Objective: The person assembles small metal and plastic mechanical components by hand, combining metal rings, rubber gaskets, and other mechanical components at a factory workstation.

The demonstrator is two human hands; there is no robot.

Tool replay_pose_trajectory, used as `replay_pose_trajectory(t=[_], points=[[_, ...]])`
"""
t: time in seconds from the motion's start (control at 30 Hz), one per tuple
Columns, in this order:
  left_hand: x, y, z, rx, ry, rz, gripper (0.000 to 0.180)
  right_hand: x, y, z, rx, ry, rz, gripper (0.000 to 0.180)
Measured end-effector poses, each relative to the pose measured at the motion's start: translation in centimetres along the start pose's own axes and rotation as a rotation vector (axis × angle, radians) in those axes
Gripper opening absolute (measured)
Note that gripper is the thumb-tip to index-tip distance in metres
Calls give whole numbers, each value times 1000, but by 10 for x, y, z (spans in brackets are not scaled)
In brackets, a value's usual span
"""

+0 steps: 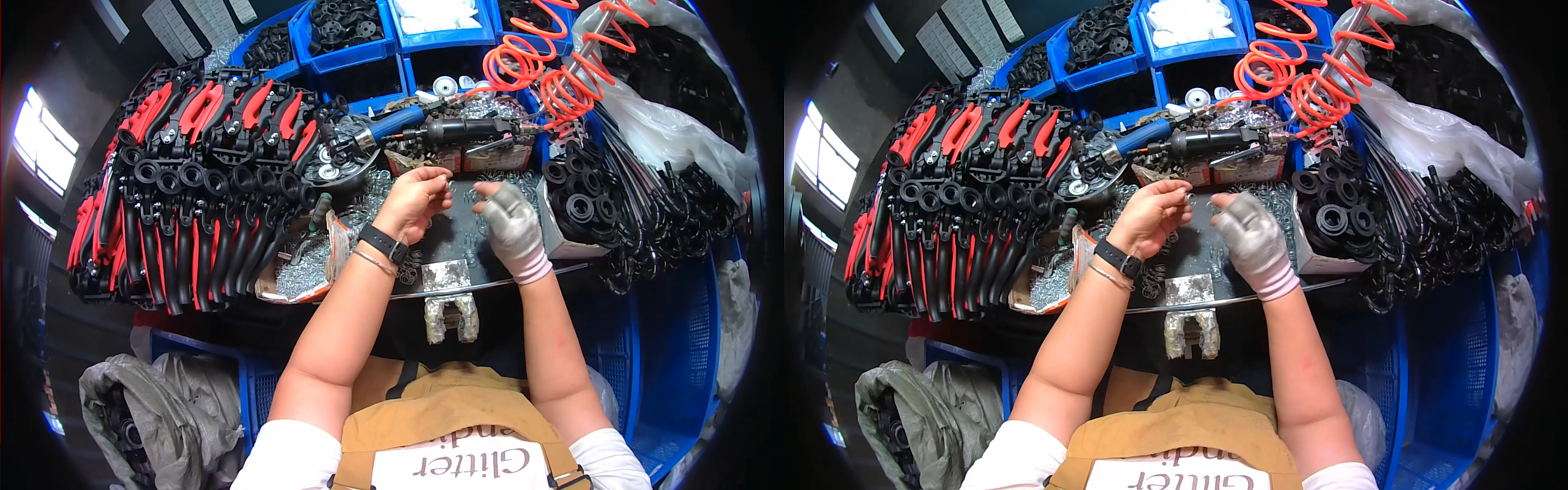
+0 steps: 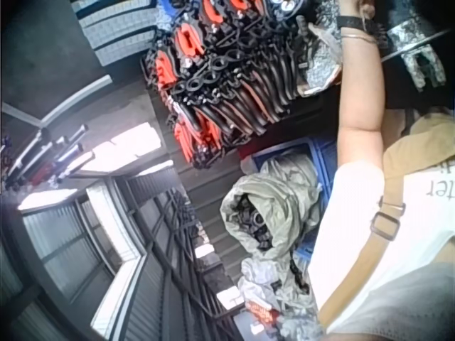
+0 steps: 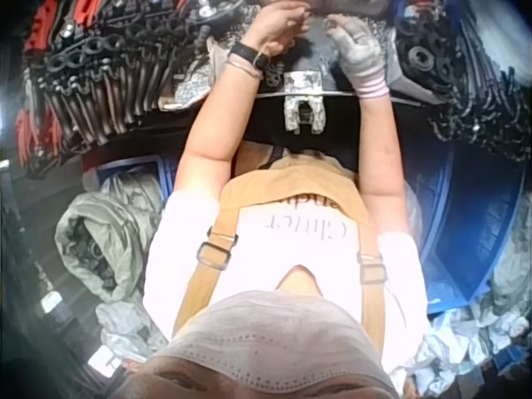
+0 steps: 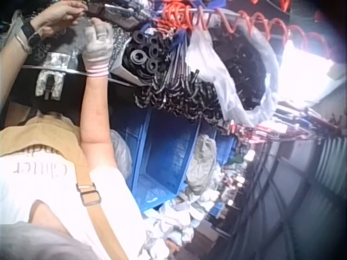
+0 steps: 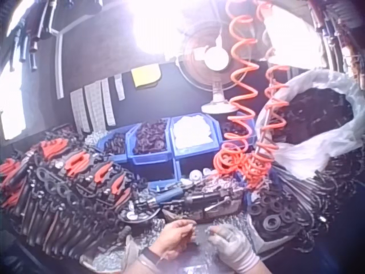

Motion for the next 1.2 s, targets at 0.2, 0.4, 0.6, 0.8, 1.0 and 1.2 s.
replay_pose_trajectory(t=[0.2,0.4,0.6,0.8,1.0,1.2], points=[[28,35,21,646,263,-1119,18,29,58,37,1140,212,-1014,27],[44,23,20,509,-43,-629,21,35,53,40,1218,126,-1162,33],[46,19,24,400,-6,-675,19,36,54,48,1271,127,-1174,36],[43,0,19,275,-97,-491,20,31,50,43,1222,159,-1161,36],[44,-13,14,176,-138,-313,19,29,51,42,1061,159,-1111,30],[38,-11,11,104,-109,-363,18,-8,10,13,337,87,-370,36]])
Point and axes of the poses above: each hand's wrist, its own z-axis away from the middle knuckle, its own x-axis out of the palm, y = z × x, the point moved 8 cm from there along -z, towards the middle knuckle, and after that the axes turned 4 degrees about -z, right-handed, at the moved point
